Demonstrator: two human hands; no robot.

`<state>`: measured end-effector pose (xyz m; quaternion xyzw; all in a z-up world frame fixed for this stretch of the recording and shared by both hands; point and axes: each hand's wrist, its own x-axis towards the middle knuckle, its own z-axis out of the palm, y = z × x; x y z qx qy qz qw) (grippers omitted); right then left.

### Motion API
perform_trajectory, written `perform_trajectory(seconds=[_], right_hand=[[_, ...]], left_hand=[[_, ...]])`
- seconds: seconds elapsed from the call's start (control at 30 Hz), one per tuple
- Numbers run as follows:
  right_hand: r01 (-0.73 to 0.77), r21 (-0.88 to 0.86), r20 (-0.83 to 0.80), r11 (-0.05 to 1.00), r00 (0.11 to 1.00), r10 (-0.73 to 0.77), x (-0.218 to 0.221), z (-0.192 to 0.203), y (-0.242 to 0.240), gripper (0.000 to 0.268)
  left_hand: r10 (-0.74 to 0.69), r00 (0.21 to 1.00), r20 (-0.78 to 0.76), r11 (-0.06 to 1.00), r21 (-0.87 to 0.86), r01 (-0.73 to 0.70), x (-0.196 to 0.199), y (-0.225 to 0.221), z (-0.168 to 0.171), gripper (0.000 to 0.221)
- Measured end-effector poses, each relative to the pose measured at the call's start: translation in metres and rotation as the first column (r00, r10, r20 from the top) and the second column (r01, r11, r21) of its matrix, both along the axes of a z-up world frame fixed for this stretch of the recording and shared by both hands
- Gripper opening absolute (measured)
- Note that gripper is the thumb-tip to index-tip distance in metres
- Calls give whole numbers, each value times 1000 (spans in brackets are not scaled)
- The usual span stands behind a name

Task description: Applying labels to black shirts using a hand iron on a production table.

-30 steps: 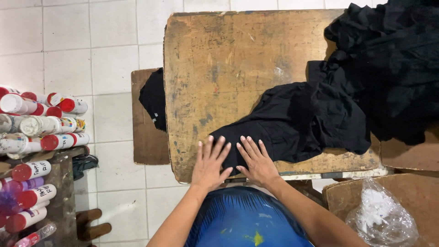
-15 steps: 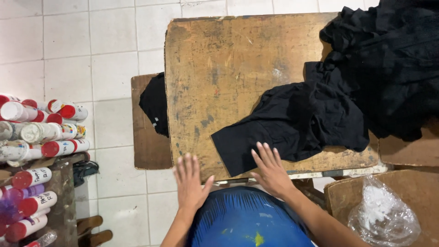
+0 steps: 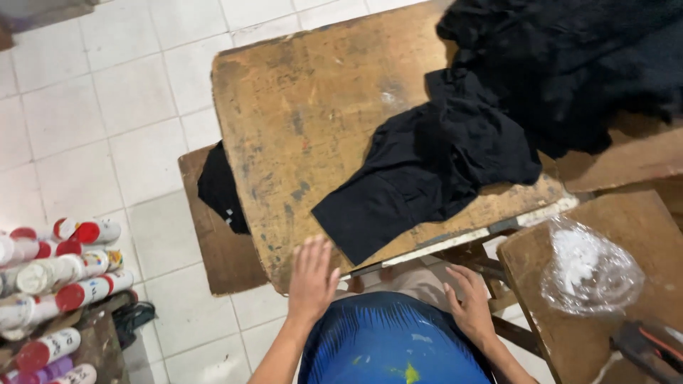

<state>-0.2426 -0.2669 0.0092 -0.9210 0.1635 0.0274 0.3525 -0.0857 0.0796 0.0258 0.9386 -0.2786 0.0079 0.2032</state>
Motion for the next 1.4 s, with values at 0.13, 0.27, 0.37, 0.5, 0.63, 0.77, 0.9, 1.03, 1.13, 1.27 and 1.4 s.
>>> perform_trajectory(seconds=[0.13,0.27,0.37,0.5,0.63,0.77,0.9,1.03,1.13,1.27,1.4], right_hand=[[68,85,-140,994,989,-55,-13,0,-11,43],[73,102,-174,992,983,-54,-30,6,-37,40],[284,24,-147,959,949,-277,-57,11,-77,33],[826,-3,85,564,562,-822,-101,11,-139,21],[771,-169,-18,615,621,-784,-88,47,-170,27],[532,-369,-290,762,713,-638,-65,33,-204,33],[442,-400,-518,803,614,-595,-44,18,-225,40],[553,-324,-570,768,534,-625,-22,53,-221,41],[595,-287,-536,751,550,-641,-25,54,-225,39],[511,-334,-600,792,533,-597,-19,56,-221,48],[629,-232,-671,742,449,-591,-6,75,-215,57]], left_hand=[[-84,995,62,982,175,72,22,-44,-20,75],[-50,998,43,974,221,39,28,-57,-62,88],[-74,996,47,960,273,59,26,-59,-64,88],[-73,996,41,952,300,57,28,-57,-58,85],[-95,995,32,947,310,81,31,-55,-65,88],[-4,993,-119,953,300,40,21,-67,-44,88],[184,972,-145,978,122,-167,-16,-103,-16,88],[234,961,-151,972,9,-235,-56,-134,-8,83],[253,943,-215,958,-78,-275,-76,-147,-7,78],[190,964,-187,972,-104,-212,-84,-148,0,73],[89,985,-150,990,-100,-105,-75,-140,6,71]])
